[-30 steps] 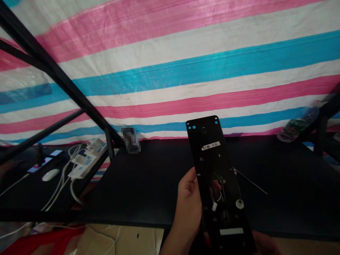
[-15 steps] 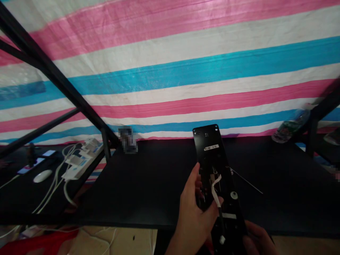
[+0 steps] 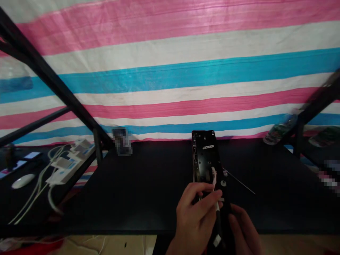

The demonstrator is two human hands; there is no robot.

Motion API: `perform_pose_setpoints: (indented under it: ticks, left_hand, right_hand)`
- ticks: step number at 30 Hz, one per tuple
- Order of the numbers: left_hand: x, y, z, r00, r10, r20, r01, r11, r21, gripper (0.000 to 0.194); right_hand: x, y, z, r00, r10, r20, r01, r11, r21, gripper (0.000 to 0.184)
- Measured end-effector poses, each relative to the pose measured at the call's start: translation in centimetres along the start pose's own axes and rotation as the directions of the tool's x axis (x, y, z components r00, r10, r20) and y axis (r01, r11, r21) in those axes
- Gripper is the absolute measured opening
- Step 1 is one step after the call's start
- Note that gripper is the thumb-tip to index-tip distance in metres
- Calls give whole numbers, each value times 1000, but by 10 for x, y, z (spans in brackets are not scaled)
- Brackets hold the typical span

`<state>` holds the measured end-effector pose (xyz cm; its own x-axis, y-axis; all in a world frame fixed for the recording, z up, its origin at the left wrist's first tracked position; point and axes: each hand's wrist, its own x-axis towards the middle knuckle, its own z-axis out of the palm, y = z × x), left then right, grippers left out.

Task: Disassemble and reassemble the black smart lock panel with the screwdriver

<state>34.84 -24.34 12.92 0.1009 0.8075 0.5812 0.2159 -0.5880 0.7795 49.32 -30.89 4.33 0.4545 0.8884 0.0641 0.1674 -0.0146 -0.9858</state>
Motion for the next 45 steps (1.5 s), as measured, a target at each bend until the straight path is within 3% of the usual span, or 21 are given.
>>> perform_pose_setpoints:
  ticks: [3, 7, 8, 10, 13, 15, 17, 22, 29, 33, 39, 45]
  left_hand:
    - [-21, -12, 6, 998, 24, 61, -21, 999, -41, 38]
    - [-55, -33, 8, 980, 6, 198, 13, 996, -93, 41]
    - [-61, -39, 9, 985, -40, 170, 54, 996, -78, 38]
    - [-67, -52, 12, 973, -230, 15, 230, 973, -12, 31]
    - [-64, -73, 23, 842, -529, -105, 530, 848, -23, 40]
    - [-59, -83, 33, 760, -649, -42, 643, 759, -105, 54]
    - [-55, -89, 42, 734, -679, 8, 671, 724, -159, 60]
    - [-47, -87, 45, 730, -683, 0, 668, 714, -211, 57]
    - [-35, -89, 41, 732, -680, -21, 671, 727, -145, 52]
    - [-36, -90, 44, 715, -699, -12, 694, 711, -116, 52]
    - [-39, -90, 45, 700, -706, 107, 714, 689, -126, 65]
    - [-44, -94, 49, 744, -660, 108, 668, 738, -96, 66]
  right_hand:
    - [23, 9, 11, 997, -77, -6, 77, 997, 18, 39]
    - [50, 16, 21, 998, -40, 38, 39, 999, 34, 37]
    - [53, 18, 23, 998, -24, 54, 22, 999, 40, 36]
    - [56, 18, 26, 997, -10, 71, 7, 999, 44, 34]
    - [54, 14, 29, 997, -31, 74, 29, 999, 30, 30]
    - [50, 11, 32, 995, -62, 72, 62, 998, 8, 27]
    - [47, 10, 36, 993, -106, 54, 108, 993, -40, 25]
    - [47, 16, 47, 978, -192, -75, 176, 967, -185, 21]
    - [54, 20, 58, 983, -146, -108, 132, 984, -120, 16]
    - [59, 25, 58, 980, -78, -183, 76, 997, -17, 41]
    - [63, 37, 57, 998, -64, -25, 65, 997, 46, 41]
    - [67, 41, 58, 993, -31, 114, 6, 976, 216, 49]
